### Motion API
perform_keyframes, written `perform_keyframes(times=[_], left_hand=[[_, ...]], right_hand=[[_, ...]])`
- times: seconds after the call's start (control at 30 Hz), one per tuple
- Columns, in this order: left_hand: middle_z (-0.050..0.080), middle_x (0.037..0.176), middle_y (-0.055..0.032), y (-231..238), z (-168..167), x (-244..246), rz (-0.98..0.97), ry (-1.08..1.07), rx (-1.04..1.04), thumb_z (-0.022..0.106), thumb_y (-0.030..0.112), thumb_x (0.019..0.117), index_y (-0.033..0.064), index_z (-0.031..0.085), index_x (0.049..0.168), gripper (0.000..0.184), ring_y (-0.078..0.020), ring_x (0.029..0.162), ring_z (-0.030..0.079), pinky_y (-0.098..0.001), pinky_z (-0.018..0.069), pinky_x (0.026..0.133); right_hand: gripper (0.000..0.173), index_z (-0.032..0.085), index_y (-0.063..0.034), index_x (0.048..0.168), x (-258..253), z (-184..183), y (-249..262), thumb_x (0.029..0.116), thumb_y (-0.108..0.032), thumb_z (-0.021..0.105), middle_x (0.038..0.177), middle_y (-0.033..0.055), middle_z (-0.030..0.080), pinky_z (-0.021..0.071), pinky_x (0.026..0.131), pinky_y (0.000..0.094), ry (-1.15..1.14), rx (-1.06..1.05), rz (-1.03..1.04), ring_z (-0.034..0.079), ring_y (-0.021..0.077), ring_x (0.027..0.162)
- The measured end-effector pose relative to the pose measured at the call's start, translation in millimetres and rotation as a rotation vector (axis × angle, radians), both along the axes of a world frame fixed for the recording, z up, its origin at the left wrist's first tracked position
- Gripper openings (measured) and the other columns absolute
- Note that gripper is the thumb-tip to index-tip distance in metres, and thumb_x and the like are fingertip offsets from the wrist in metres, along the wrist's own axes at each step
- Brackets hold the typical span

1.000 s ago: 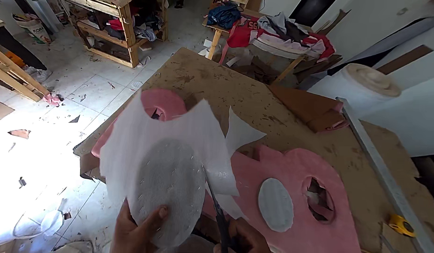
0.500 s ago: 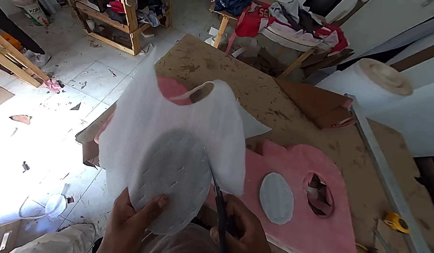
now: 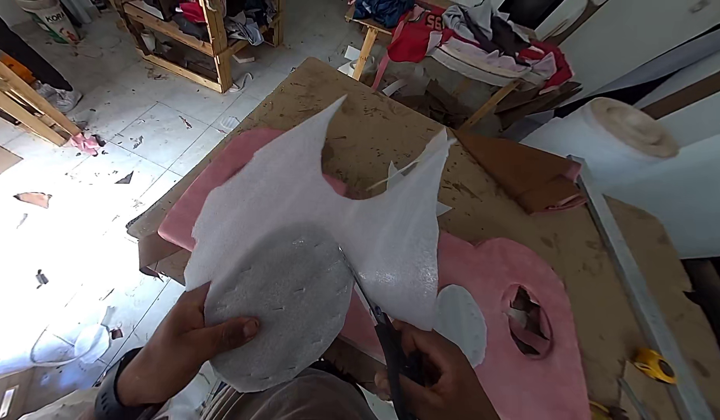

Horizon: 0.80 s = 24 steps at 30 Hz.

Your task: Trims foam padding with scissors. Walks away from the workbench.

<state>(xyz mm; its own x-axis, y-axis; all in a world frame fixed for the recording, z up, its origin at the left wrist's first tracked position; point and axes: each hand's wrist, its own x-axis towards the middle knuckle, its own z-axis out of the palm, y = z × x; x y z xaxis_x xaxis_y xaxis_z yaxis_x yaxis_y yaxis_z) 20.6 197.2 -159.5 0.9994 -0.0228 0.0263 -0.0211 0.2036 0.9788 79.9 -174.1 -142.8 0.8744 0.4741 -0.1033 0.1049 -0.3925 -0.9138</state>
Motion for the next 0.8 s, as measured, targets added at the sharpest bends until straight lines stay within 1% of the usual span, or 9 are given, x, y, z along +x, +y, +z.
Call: perform_keyframes(times=[0.1,0.27,0.4,0.5,0.57,0.6,0.67,0.73,0.8], left_hand=[[0.075,0.109,-0.0079,13.3,8.4,4.9,-0.113,0.0,0.038,0.081,0.016,0.0882,0.0161,0.066,0.126,0.041,-0.0202,0.096,0.075,-0.0374,0.0644,0.085],[0.076,0.107,-0.0084,33.3,18.8,18.3,-0.201,0.034,0.022,0.08,0.016,0.0881,0.0164,0.069,0.123,0.036,-0.0187,0.093,0.075,-0.0356,0.0646,0.082],[0.073,0.117,-0.0075,17.4,36.5,22.6,0.185,0.068,-0.229,0.072,0.036,0.0894,0.0186,0.064,0.135,0.05,-0.0155,0.1,0.072,-0.0344,0.063,0.084],[0.076,0.111,-0.004,-24.6,38.3,11.5,0.457,-0.01,-0.542,0.071,0.057,0.0872,0.0227,0.074,0.114,0.044,-0.0177,0.105,0.072,-0.0446,0.0599,0.093],[0.073,0.122,0.0,-57.9,20.7,5.6,0.472,-0.127,-0.605,0.065,0.067,0.0873,0.0297,0.071,0.121,0.05,-0.0187,0.12,0.066,-0.0495,0.0516,0.105],[0.073,0.123,-0.0007,-73.9,13.5,5.8,0.492,-0.171,-0.631,0.067,0.061,0.0887,0.0293,0.07,0.124,0.048,-0.0198,0.121,0.065,-0.0507,0.0501,0.106],[0.074,0.117,-0.0089,-93.2,4.4,7.3,0.554,-0.174,-0.726,0.079,0.026,0.089,0.0195,0.064,0.125,0.039,-0.0258,0.112,0.07,-0.054,0.0555,0.1],[0.074,0.107,-0.0169,-98.7,7.4,11.2,0.638,-0.091,-0.759,0.075,-0.003,0.087,0.0073,0.057,0.121,0.04,-0.0312,0.098,0.074,-0.0556,0.0607,0.09],[0.073,0.103,-0.0195,-97.9,9.4,10.9,0.725,-0.057,-0.762,0.067,-0.01,0.089,0.0018,0.053,0.119,0.035,-0.0315,0.092,0.075,-0.0539,0.0625,0.085]], right_hand=[[0.039,0.063,-0.0092,0.089,2.4,1.8,0.0,0.0795,-0.037,0.089,0.089,0.0038,0.062,0.0484,0.052,0.0249,-0.008,-0.004,0.025,0.057,0.0088,0.066],[0.033,0.063,-0.0083,0.084,-2.2,7.9,-1.4,0.0828,-0.03,0.087,0.082,0.0034,0.064,0.0495,0.052,0.0255,0.007,0.005,0.02,0.056,0.0077,0.063],[0.027,0.063,-0.0027,0.087,-12.3,-6.2,9.2,0.0865,-0.02,0.083,0.079,0.0059,0.063,0.0506,0.055,0.0294,0.079,0.104,-0.05,0.057,0.0104,0.062],[0.023,0.062,-0.0019,0.087,-13.5,-20.6,26.2,0.0886,-0.016,0.08,0.086,0.009,0.064,0.052,0.057,0.0319,0.12,0.202,-0.086,0.059,0.0134,0.066],[0.022,0.063,-0.0013,0.087,-16.9,-27.3,38.2,0.0883,-0.016,0.08,0.087,0.01,0.065,0.0532,0.059,0.0332,0.131,0.213,-0.093,0.06,0.0147,0.068],[0.023,0.063,-0.0016,0.087,-19.1,-29.3,45.1,0.0883,-0.017,0.08,0.084,0.0093,0.064,0.0522,0.059,0.0332,0.132,0.206,-0.095,0.059,0.0148,0.066],[0.027,0.061,-0.0028,0.084,-24.8,-32.7,56.1,0.0885,-0.021,0.081,0.077,0.0078,0.061,0.0501,0.057,0.0332,0.134,0.191,-0.108,0.057,0.0149,0.063],[0.031,0.061,-0.0033,0.082,-24.8,-33.6,57.5,0.0867,-0.024,0.083,0.074,0.0075,0.061,0.0505,0.055,0.0342,0.103,0.144,-0.136,0.057,0.0161,0.061],[0.034,0.06,-0.0037,0.082,-20.4,-31.3,51.9,0.0842,-0.027,0.084,0.076,0.0082,0.061,0.0514,0.057,0.0359,0.069,0.074,-0.137,0.059,0.0172,0.064]])
